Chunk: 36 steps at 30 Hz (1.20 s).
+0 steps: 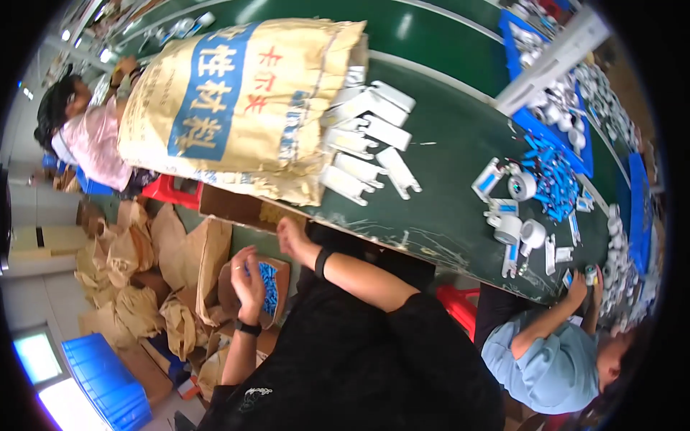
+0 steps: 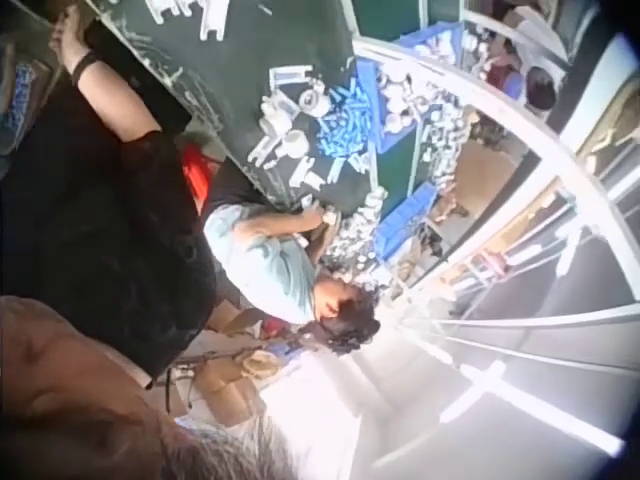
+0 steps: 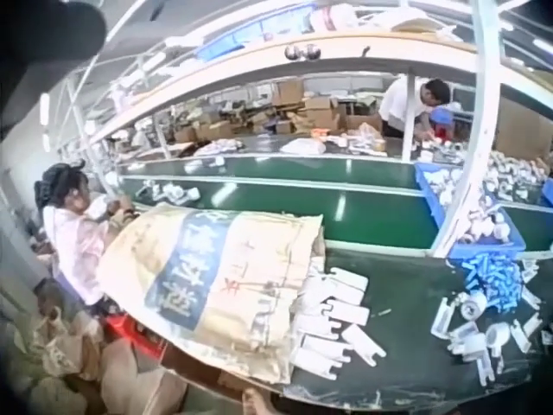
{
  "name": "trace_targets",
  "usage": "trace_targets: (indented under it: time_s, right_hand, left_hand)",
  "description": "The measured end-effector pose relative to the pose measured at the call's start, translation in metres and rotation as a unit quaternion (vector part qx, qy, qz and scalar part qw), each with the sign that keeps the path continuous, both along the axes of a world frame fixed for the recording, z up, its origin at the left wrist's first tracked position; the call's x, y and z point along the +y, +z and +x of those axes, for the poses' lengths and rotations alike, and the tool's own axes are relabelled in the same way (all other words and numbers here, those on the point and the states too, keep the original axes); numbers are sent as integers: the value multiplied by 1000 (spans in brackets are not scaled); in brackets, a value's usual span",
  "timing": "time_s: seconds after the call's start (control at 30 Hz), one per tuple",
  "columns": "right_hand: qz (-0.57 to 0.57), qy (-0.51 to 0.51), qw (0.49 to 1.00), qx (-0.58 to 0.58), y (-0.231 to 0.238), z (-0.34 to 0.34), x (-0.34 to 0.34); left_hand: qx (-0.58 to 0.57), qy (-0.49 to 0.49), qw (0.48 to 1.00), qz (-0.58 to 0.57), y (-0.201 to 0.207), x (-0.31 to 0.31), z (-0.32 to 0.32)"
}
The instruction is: The person assembles light fixtures by hand, peeling adhesive backing from a plastic housing, pressing a battery into the housing, and fitting a light component onto the assembly.
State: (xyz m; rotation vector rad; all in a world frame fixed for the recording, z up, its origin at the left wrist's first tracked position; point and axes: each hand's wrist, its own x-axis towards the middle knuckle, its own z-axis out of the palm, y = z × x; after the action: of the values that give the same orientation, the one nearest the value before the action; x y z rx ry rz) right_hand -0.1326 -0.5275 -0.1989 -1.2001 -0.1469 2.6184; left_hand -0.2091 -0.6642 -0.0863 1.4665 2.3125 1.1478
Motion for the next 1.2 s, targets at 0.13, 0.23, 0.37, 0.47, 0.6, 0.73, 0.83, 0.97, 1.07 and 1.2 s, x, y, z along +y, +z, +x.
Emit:
trace_targets:
  time_s: [0.13, 0.23, 0.37, 0.47, 0.6, 0.73, 0.83, 0.97, 1.07, 1.2]
  right_hand:
    - [-76, -264, 960, -45, -86, -48, 35]
    - [118, -218, 968, 42, -135, -16, 56]
    - [85, -67, 955, 275, -5, -44, 21]
    - [645, 209, 730, -89, 23, 42, 25]
    - [679, 263, 684, -40, 164, 169, 12]
    - [595, 14, 695, -404, 240, 299, 4]
    - [479, -102, 533, -689, 231, 370, -2]
    - [536, -149, 411, -722, 215, 401, 2]
    - [581, -172, 393, -691, 212, 401, 14]
    - [578, -238, 420, -659, 226, 421, 27]
  left_hand:
    - [-81, -244, 966, 9, -19, 64, -6]
    - [39, -245, 968, -44, -154, 125, -16]
    - [416, -75, 844, -331, -247, 95, -189]
    - [365, -104, 805, -456, -203, 143, -128]
    - [191, -304, 866, -348, -150, 133, -101]
    - [-20, -592, 775, -219, 17, 109, -9]
    - [-180, -641, 704, -248, 114, 148, 84]
    - [-47, -560, 818, -120, 152, 221, 199]
    - [34, -475, 879, -10, 111, 290, 280]
    - [139, -416, 890, -125, 79, 334, 345]
